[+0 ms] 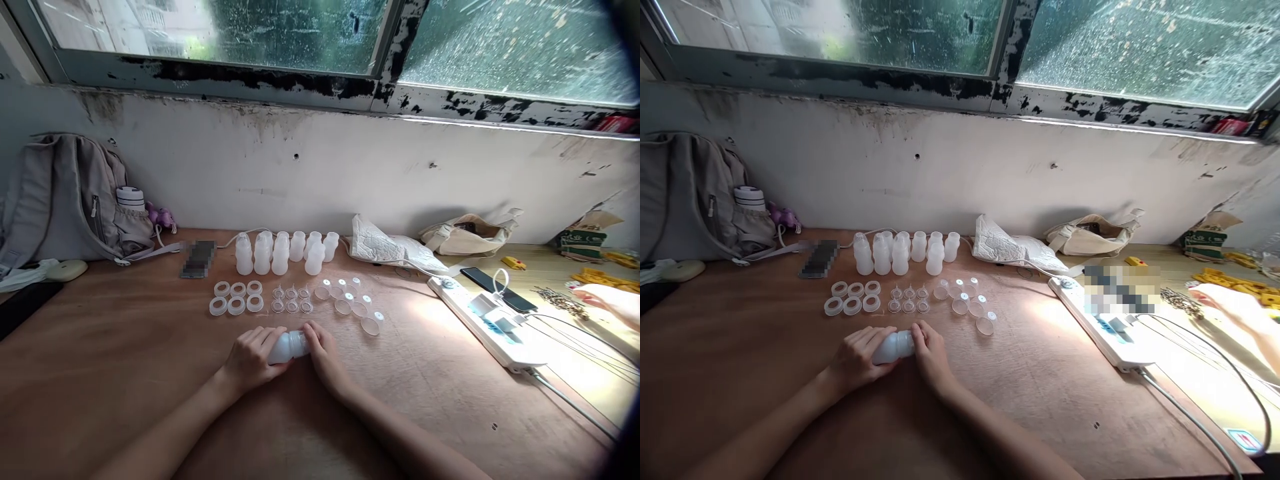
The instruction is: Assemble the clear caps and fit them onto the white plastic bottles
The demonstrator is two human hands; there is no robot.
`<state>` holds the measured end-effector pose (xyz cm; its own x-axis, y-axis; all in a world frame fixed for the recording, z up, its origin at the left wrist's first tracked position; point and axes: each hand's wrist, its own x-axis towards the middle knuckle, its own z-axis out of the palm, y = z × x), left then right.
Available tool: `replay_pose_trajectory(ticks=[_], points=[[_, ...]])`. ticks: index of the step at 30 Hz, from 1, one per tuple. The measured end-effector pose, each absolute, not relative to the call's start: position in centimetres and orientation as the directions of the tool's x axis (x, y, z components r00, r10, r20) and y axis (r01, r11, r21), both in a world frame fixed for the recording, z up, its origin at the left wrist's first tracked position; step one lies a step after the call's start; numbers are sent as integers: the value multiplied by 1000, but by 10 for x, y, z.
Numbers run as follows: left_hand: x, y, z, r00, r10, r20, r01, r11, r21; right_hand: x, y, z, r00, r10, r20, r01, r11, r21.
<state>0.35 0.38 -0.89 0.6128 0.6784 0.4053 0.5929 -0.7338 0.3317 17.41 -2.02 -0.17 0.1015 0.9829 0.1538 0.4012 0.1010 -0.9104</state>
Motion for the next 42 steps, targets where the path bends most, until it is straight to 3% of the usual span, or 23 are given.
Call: replay_pose_trajectory(ticks=[5, 8, 11, 15, 20, 24, 32, 38, 42], points=[[4, 6, 0, 547, 722, 424, 561, -692, 455, 178, -21, 4, 96, 990, 103, 340, 65, -938], [3, 5, 7, 482, 774, 411, 422, -616, 665, 179, -18, 7, 82, 993, 79, 255, 56, -965], [0, 8, 12, 354, 868, 348, 207, -436, 876, 189, -2, 21, 80, 993, 88, 188, 72, -979], [-8, 20, 11, 205, 938, 281, 115, -308, 944, 215, 37, 60, 77, 971, 227, 345, 188, -920], [-11, 33, 4, 156, 949, 274, 176, -300, 938, 238, 88, 106, 65, 923, 379, 652, 248, -716], [-10, 35, 1, 144, 941, 308, 216, -333, 918, 237, 117, 122, 36, 919, 392, 818, 198, -540], [-12, 37, -4, 158, 898, 410, 335, -439, 834, 224, 150, 107, -38, 919, 392, 895, 206, -395], [-12, 34, -9, 335, 774, 537, 505, -629, 592, 218, 159, 88, -99, 914, 393, 933, 223, -284], [-7, 30, -12, 434, 723, 537, 561, -683, 467, 217, 160, 82, -111, 920, 376, 947, 212, -239]])
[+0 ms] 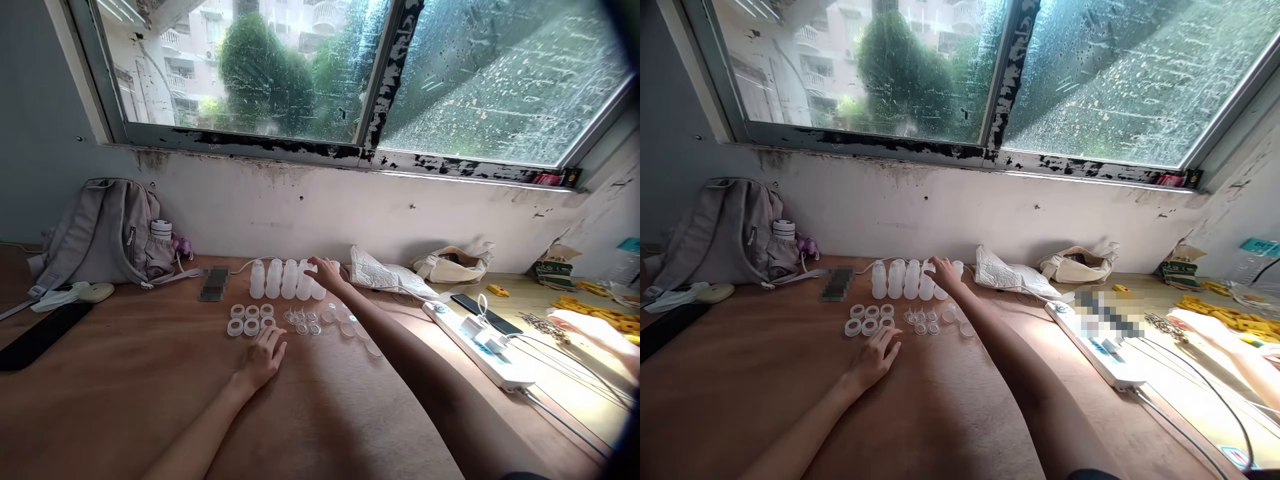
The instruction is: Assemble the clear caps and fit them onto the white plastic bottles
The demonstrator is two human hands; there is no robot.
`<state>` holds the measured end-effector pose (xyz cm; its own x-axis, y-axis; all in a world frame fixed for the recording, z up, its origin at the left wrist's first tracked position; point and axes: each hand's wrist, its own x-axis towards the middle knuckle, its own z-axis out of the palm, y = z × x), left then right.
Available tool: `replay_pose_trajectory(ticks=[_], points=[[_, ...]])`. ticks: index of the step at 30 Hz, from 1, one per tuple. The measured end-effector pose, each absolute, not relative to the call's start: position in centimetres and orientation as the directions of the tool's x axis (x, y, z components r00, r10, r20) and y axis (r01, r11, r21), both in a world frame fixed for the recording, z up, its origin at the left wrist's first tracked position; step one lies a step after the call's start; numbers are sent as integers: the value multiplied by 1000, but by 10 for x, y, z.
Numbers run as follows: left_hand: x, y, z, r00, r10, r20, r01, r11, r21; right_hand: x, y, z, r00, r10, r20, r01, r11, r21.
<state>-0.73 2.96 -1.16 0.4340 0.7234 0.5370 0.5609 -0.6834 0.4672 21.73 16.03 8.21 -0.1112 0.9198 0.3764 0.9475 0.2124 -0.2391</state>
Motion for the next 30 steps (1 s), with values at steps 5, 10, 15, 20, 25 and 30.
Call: replay_pose_trajectory(ticks=[5, 10, 15, 20, 25, 30], points=[[3, 31, -14, 471, 721, 508, 663, -669, 336, 217, 162, 80, -118, 930, 347, 956, 201, -213], [17, 43, -20, 484, 722, 494, 748, -634, 194, 218, 163, 79, -133, 925, 355, 951, 220, -217], [28, 52, -22, 487, 741, 462, 778, -608, 156, 222, 154, 82, -138, 889, 437, 928, 270, -258], [25, 47, -20, 501, 724, 475, 760, -630, 159, 230, 128, 76, -113, 817, 565, 890, 336, -308], [16, 36, -16, 529, 690, 495, 731, -666, 147, 232, 88, 52, -80, 779, 623, 845, 384, -372], [5, 40, -8, 489, 695, 528, 748, -645, 156, 231, 50, 20, -48, 811, 584, 817, 368, -444]])
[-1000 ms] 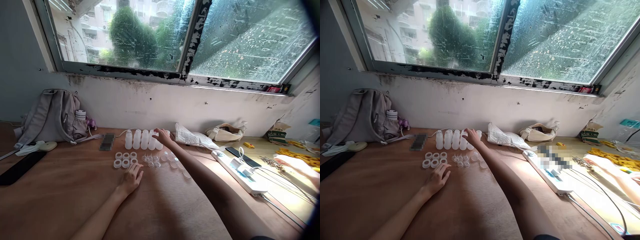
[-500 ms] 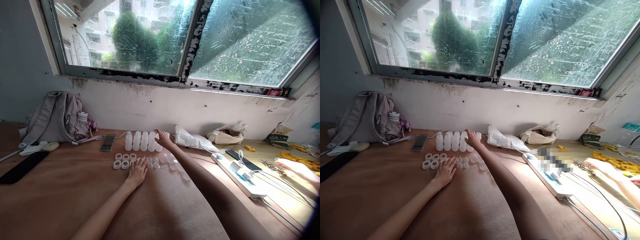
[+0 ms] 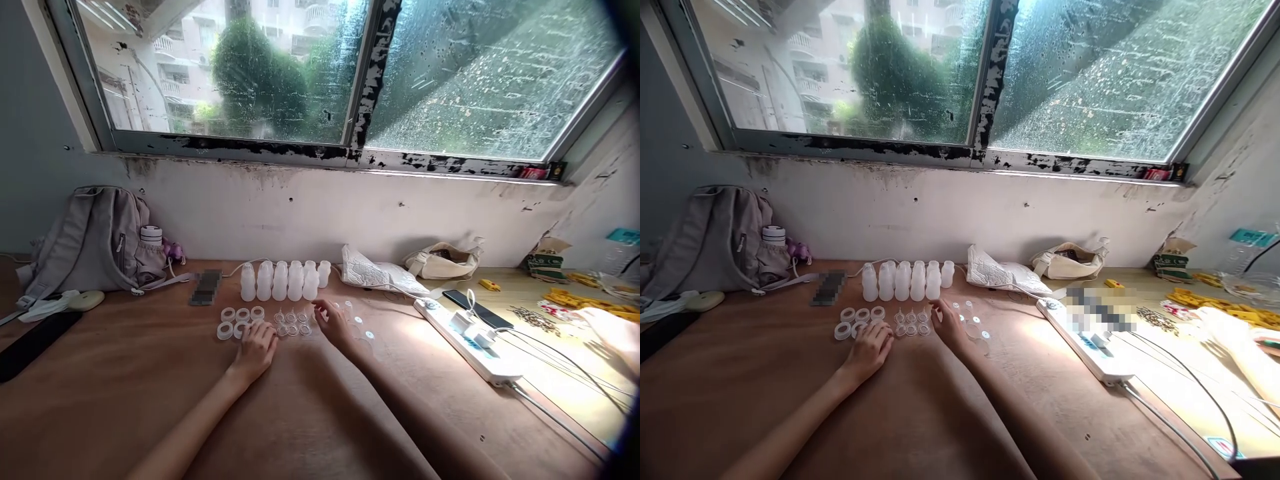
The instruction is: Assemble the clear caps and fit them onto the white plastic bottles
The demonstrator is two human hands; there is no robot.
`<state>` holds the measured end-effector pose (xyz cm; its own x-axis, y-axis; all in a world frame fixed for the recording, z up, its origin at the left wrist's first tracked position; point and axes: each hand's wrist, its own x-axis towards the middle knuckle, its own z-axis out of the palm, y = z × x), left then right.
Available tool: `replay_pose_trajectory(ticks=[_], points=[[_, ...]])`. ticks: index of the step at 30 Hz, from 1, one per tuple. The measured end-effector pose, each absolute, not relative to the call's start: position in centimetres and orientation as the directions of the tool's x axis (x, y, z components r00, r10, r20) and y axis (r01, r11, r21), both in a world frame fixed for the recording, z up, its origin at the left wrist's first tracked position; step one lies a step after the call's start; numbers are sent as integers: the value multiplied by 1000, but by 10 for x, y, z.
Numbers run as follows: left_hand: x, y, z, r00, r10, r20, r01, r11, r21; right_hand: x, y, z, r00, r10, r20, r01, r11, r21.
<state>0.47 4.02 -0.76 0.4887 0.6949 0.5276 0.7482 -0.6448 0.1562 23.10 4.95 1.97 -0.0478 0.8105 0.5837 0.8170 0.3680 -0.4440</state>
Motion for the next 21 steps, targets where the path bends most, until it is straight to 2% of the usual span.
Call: replay_pose_trajectory(ticks=[7, 12, 16, 21], points=[[-7, 65, -9, 291, 762, 578, 898, -426, 110, 220, 19, -18, -30, 907, 420, 766, 291, -573], [-7, 63, -17, 252, 773, 582, 910, -394, 130, 210, 8, -24, -110, 925, 363, 760, 314, -570], [-10, 64, -17, 291, 762, 578, 870, -462, 171, 208, 5, -22, -121, 930, 348, 771, 309, -556], [-15, 67, -16, 297, 695, 655, 764, -585, 274, 206, 5, -21, -98, 940, 327, 783, 276, -557]])
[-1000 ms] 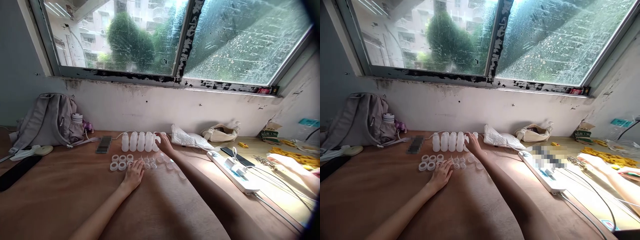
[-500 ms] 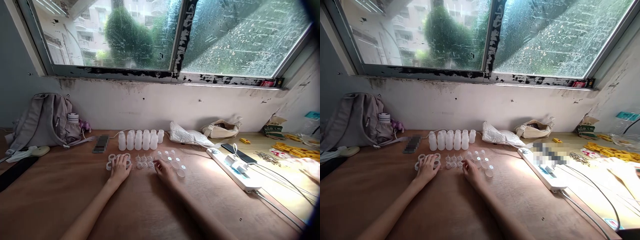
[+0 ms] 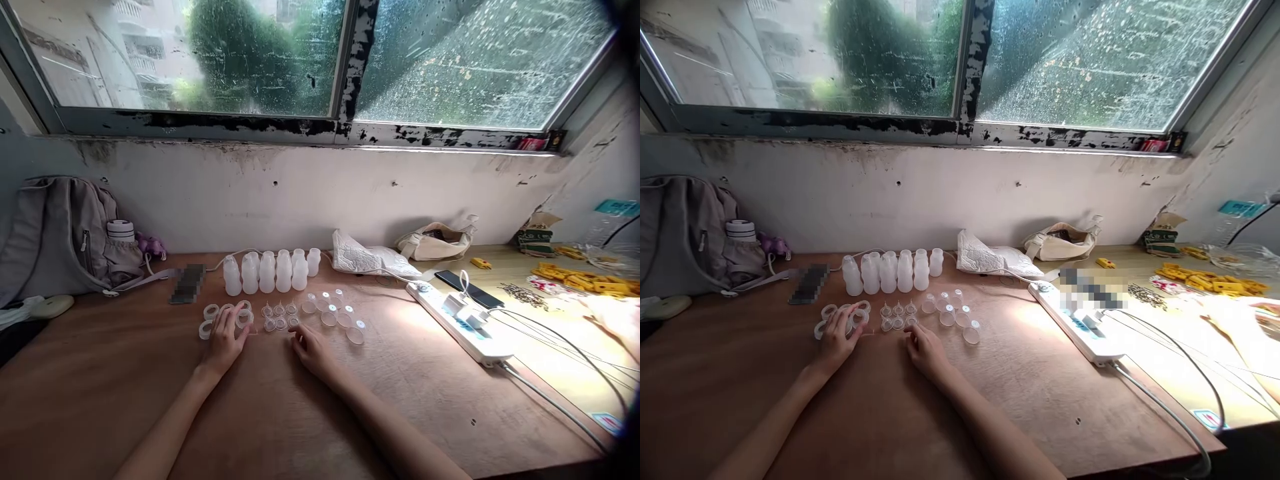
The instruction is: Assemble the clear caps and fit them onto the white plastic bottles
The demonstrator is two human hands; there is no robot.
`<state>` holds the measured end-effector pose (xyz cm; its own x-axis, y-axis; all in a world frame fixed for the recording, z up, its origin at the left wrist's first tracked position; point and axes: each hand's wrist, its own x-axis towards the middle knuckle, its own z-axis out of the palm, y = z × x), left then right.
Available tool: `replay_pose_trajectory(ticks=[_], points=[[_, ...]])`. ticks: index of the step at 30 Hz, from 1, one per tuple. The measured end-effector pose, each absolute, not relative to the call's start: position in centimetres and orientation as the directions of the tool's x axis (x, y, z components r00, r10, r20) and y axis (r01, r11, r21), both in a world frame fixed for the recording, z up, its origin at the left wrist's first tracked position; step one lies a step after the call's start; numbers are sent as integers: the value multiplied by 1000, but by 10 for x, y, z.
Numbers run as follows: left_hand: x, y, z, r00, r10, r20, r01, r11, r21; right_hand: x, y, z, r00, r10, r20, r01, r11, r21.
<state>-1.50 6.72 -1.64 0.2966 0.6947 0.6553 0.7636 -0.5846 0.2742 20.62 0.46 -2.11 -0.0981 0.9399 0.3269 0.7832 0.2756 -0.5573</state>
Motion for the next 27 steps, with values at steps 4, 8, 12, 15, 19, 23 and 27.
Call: replay_pose_trajectory(ticks=[4, 8, 12, 15, 19, 23, 27], points=[[-17, 65, -16, 297, 670, 680, 726, -622, 295, 199, 8, -15, -76, 956, 284, 805, 227, -548], [-18, 61, -12, 316, 667, 675, 699, -645, 309, 188, 18, -6, 29, 989, 143, 687, 84, -721], [-17, 57, -7, 287, 666, 689, 677, -649, 346, 173, 30, -6, 71, 996, -48, 516, -78, -853], [-17, 54, -5, 274, 669, 691, 668, -649, 364, 162, 37, -9, 85, 991, -102, 467, -130, -875], [-15, 51, -2, 270, 676, 685, 644, -656, 393, 154, 42, -14, 100, 987, -124, 430, -155, -889], [-14, 48, -1, 270, 689, 673, 632, -654, 416, 151, 40, -17, 122, 990, -73, 441, -119, -889], [-13, 47, -2, 291, 683, 670, 622, -667, 410, 151, 37, -20, 149, 987, 58, 520, -28, -854]])
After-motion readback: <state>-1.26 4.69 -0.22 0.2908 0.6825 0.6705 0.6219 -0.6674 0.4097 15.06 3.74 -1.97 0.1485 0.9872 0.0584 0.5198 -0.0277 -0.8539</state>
